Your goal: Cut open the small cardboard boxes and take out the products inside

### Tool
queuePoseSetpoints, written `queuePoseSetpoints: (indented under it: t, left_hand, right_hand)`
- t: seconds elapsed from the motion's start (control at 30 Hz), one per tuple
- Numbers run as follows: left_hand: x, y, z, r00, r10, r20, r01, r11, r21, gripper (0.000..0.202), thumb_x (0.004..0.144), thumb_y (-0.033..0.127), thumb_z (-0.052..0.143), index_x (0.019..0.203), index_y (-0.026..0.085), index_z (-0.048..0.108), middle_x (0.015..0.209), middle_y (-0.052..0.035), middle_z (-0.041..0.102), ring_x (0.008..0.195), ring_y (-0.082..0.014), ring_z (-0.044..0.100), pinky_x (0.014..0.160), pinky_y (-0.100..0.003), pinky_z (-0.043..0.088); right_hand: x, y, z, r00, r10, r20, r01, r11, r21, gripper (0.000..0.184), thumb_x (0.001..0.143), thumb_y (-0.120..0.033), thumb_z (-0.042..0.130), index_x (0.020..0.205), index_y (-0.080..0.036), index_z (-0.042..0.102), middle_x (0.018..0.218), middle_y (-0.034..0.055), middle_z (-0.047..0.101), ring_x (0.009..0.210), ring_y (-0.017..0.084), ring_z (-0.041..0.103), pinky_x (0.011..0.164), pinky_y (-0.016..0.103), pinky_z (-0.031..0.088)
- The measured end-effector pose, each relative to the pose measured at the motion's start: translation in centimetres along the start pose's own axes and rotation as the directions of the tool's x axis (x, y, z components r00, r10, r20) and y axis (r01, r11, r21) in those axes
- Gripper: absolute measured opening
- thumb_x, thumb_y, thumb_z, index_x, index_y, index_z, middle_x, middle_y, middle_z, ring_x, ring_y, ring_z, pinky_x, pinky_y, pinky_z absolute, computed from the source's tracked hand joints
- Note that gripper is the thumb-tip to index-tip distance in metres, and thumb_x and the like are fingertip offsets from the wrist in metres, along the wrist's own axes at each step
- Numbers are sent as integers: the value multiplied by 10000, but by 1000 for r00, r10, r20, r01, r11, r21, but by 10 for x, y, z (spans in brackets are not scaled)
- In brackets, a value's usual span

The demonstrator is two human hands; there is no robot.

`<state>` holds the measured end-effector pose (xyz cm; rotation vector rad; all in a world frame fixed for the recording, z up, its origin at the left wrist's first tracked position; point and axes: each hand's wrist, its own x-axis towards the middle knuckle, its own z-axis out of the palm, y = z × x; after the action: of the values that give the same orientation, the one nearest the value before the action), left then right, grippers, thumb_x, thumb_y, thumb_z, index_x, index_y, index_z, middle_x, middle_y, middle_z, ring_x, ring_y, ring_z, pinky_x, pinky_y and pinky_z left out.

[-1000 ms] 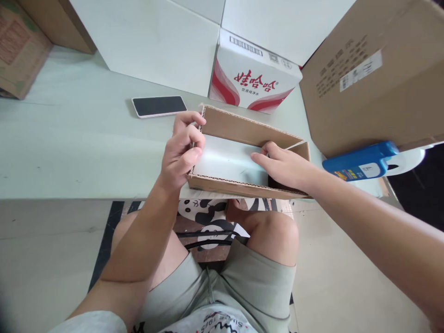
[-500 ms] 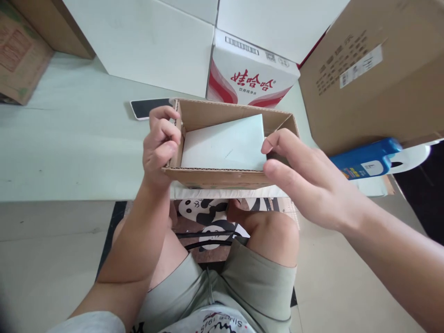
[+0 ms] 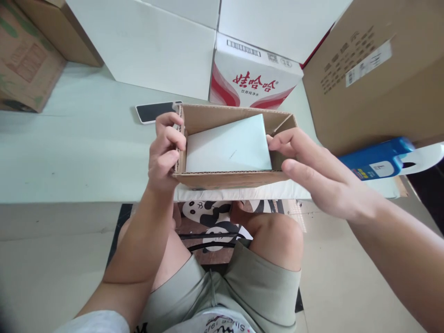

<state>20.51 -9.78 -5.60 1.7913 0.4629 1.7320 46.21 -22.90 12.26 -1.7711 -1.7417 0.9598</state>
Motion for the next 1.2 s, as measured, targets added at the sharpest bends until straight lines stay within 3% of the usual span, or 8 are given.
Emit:
queuePoseSetpoints:
  t: [0.13,0.3,0.4,0.53,0.63,0.77,0.93,1.2]
  left_hand:
    - [-1,-8,9,997,37,-73,-41,997,-60,437,922,708,588,853,277,592,1169,-81,587,1228,-340,572,1045,-530,517]
    - [-2,-7,10,999,39,-37,-41,997,-62,433,941,683,604,847,260,594,1191,-83,581,1225,-332,583,1074,-531,516]
    - [-3,-3,12,998,50,-49,-53,997,-52,411,959,664,604,853,266,592,1216,-72,586,1210,-310,590,1047,-486,540]
    - [0,0,16,995,72,-70,-74,997,-28,450,986,662,567,808,249,588,1224,-77,594,1158,-302,625,1022,-506,558]
    - [3,2,19,993,86,-81,-87,996,-15,465,981,670,559,786,249,579,1196,-82,596,1108,-296,625,969,-508,571]
    - [4,5,20,996,61,-71,-64,997,-33,430,973,650,566,795,259,577,1189,-89,594,1019,-282,606,920,-487,568]
    - [1,7,21,997,25,-77,-25,1000,-4,477,972,688,548,785,249,562,1205,-91,602,1034,-281,612,1025,-526,546]
    - [-2,8,22,997,63,-42,-62,998,22,426,1003,643,503,829,265,597,1235,-102,618,1059,-286,611,1031,-529,552]
  right_hand:
    - [3,26,-5,999,34,16,-37,978,207,457,938,-676,629,1239,-334,589,1364,43,712,1371,290,612,1125,474,528]
    - [4,14,7,972,-111,208,100,993,64,464,997,-571,611,1410,-372,535,1522,46,624,1484,295,554,1185,507,536]
    - [11,3,13,984,-180,-14,180,975,127,309,970,-439,650,1261,-344,608,1516,14,591,1467,253,550,1163,437,563]
    - [29,-6,11,920,202,-336,-140,970,199,200,887,-311,662,1081,-268,646,1307,36,672,1284,232,651,1104,433,603]
    - [43,-14,9,866,457,-203,-408,881,239,206,899,-356,660,1056,-225,680,1254,86,723,1179,240,698,1101,429,602]
    - [65,-17,14,826,564,-1,-544,797,261,409,860,-482,713,1191,-244,677,1165,120,777,1058,299,741,921,471,660]
    - [87,2,21,829,555,69,-554,797,239,541,919,-598,554,1342,-276,656,1119,115,801,1045,349,772,914,561,661]
    - [72,19,25,860,450,239,-502,831,241,623,916,-675,528,1358,-256,660,1159,128,806,1031,365,785,932,586,656]
